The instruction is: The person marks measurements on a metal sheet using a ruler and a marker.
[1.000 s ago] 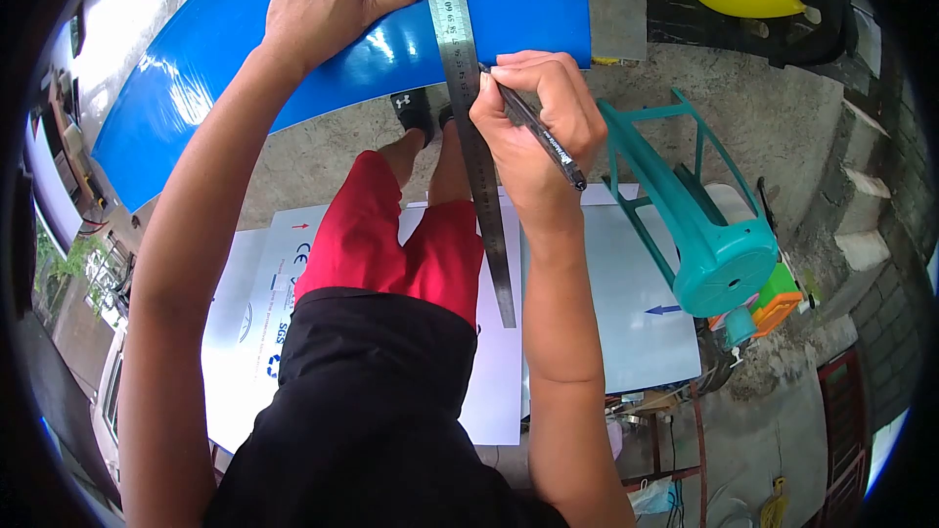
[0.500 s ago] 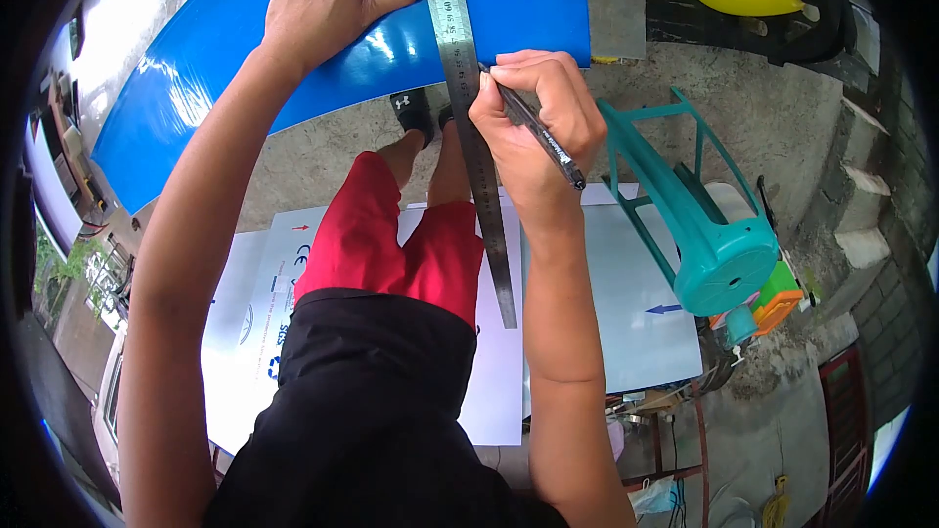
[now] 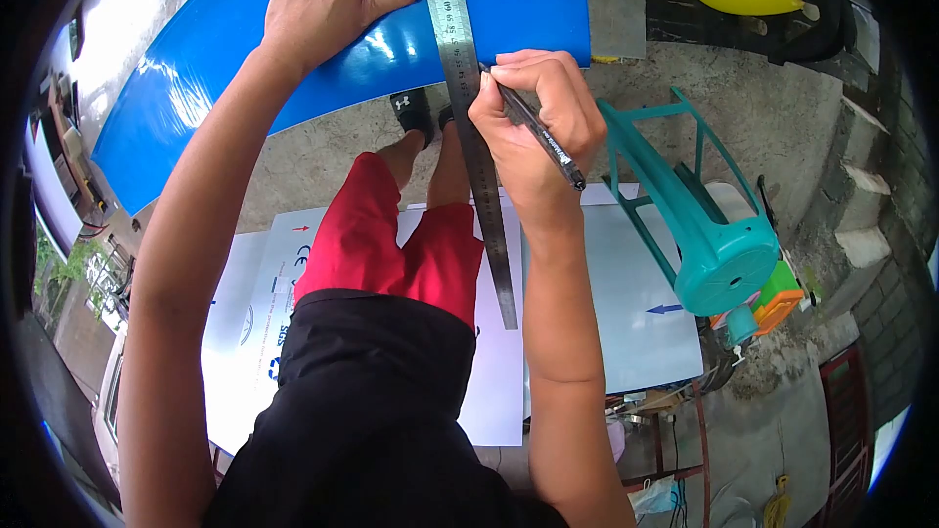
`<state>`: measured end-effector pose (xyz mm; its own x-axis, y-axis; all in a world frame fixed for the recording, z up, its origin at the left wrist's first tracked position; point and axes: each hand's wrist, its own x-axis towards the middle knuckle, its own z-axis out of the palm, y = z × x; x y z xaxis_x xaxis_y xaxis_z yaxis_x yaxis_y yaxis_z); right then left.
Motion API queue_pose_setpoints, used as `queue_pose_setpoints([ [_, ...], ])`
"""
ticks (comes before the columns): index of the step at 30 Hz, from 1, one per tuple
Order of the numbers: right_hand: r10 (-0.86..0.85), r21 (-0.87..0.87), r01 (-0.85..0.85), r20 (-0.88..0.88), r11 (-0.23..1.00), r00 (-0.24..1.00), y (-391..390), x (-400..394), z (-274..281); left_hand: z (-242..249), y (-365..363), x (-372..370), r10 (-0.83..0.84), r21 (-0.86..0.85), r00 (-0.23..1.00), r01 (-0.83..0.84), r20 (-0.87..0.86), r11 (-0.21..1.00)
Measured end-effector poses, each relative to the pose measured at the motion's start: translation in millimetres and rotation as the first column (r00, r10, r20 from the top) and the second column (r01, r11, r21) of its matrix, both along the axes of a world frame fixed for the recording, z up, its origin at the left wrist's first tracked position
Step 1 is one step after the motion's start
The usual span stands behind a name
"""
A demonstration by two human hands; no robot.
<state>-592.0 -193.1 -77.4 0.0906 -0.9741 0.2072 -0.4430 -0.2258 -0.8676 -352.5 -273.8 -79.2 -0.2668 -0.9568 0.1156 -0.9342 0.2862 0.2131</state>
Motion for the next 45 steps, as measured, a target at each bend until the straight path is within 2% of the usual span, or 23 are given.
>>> queue_pose_setpoints([
  [20, -0.005, 0.003, 0.005, 0.011, 1.000, 1.000, 1.4, 0.2, -0.4, 1.7, 0.1, -0.9, 0.003, -0.003, 1.000, -0.003, -0.002, 1.000],
  [22, -0.012, 0.079, 0.001, 0.128, 0.997, 0.992, 4.0, -3.4, -1.1, 2.1, -0.1, -1.8, 0.008, -0.001, 1.000, -0.008, 0.001, 1.000],
  [23, -0.011, 0.076, 0.001, 0.131, 0.997, 0.991, 4.6, -5.8, 2.4, 1.9, 0.3, -1.3, 0.001, 0.004, 1.000, -0.001, 0.000, 1.000],
  [25, -0.123, 0.146, 0.061, 0.465, 0.987, 0.877, 9.2, -16.5, 13.6, 1.9, 0.4, 1.4, -0.005, 0.011, 1.000, 0.005, 0.003, 1.000],
  [27, -0.109, 0.114, 0.066, 0.426, 0.991, 0.898, 20.0, -33.0, 16.4, 2.3, 0.1, -0.9, 0.004, 0.022, 1.000, -0.004, -0.008, 1.000],
  [29, -0.235, 0.210, 0.147, 0.499, 0.967, 0.834, 35.4, -42.5, 24.5, 2.5, -0.3, -1.3, 0.002, 0.023, 1.000, -0.002, -0.007, 1.000],
  [31, -0.248, 0.237, 0.151, 0.463, 0.960, 0.851, 52.3, -50.4, 25.6, 3.3, -0.2, -0.2, 0.003, 0.023, 1.000, -0.003, 0.002, 1.000],
  [33, -0.232, 0.330, 0.136, 0.274, 0.934, 0.933, 68.9, -57.1, 22.1, 3.3, -0.3, -0.6, -0.002, 0.028, 1.000, 0.002, -0.002, 1.000],
  [34, -0.261, 0.424, 0.159, 0.192, 0.891, 0.946, 79.1, -54.9, 18.4, 3.6, -0.3, -0.7, -0.004, 0.027, 1.000, 0.005, -0.003, 1.000],
  [36, -0.148, 0.599, 0.103, 0.026, 0.794, 0.989, 98.2, -54.1, 11.9, 4.3, -0.4, -0.9, 0.008, 0.040, 1.000, -0.008, 0.003, 0.999],
  [39, -0.112, 0.660, 0.024, 0.091, 0.751, 0.990, 116.4, -39.9, 7.5, 6.2, 0.5, -1.4, 0.018, 0.049, 1.000, -0.019, 0.008, 0.999],
  [41, -0.085, 0.769, -0.096, 0.192, 0.632, 0.978, 122.6, -33.1, 11.1, 8.4, 0.5, -0.6, 0.008, 0.050, 1.000, -0.008, 0.003, 0.999],
  [43, -0.077, 0.768, -0.103, 0.195, 0.633, 0.978, 127.3, -28.2, 11.5, 8.0, 0.7, -0.2, -0.004, 0.050, 1.000, 0.004, -0.006, 0.999],
  [45, -0.066, 0.765, -0.112, 0.198, 0.635, 0.978, 126.9, -21.4, 19.2, 6.5, 2.0, 3.7, 0.059, 0.060, 0.976, -0.047, -0.212, 0.997],
])
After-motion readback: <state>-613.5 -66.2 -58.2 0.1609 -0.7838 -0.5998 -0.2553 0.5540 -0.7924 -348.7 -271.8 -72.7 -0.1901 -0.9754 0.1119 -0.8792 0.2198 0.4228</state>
